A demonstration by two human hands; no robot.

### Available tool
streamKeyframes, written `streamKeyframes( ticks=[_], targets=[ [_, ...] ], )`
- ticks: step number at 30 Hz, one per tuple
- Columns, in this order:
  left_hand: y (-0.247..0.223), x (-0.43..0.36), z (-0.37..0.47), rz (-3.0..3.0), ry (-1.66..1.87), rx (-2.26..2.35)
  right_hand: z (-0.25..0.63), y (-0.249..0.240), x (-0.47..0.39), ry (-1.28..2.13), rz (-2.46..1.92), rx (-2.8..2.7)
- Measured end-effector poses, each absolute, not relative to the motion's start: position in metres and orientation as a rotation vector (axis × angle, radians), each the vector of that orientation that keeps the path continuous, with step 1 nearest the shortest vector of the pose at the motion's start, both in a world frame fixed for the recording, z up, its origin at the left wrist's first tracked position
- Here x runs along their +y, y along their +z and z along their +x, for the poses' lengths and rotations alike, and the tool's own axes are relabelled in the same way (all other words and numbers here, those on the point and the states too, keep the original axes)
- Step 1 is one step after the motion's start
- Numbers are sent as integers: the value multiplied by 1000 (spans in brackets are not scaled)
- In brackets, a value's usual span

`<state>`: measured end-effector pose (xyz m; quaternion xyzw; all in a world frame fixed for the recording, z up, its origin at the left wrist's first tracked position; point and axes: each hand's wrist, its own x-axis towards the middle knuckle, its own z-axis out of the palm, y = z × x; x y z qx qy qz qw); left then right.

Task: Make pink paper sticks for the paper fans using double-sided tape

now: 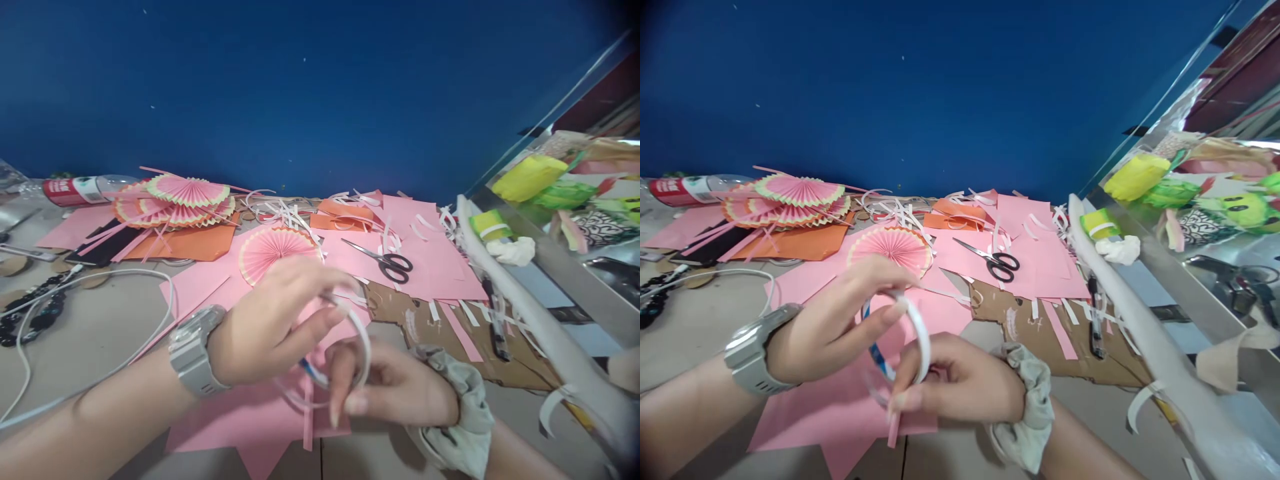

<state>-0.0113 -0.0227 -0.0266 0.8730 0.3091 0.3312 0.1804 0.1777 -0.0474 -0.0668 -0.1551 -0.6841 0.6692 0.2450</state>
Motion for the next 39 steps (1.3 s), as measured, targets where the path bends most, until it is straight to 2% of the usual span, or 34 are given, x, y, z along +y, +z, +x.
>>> streamKeyframes(
  ticks=[3,4,8,10,13,22,28,39],
  targets=[
    [-35,-40,-5,2408,1374,1234,194,-70,-41,1611,-450,-1540],
    [-40,-49,-3,2392,1305,1277,199,-70,-38,1556,-471,-1431],
    [-69,-82,5,2504,312,1248,209,-68,-25,1420,-571,-1140],
    [-82,-90,5,2434,44,1324,209,-67,-21,1391,-593,-1105],
    [-89,-93,-4,2362,-81,1414,205,-68,-23,1413,-657,-1088],
    [-88,-89,-23,2206,0,1351,201,-69,-37,1537,-655,-1203],
    [-105,-79,-23,2241,294,1345,198,-69,-47,1678,-536,-1208],
    [-108,-78,-15,2176,483,1377,166,-109,-43,2025,-515,-1040]
  ],
)
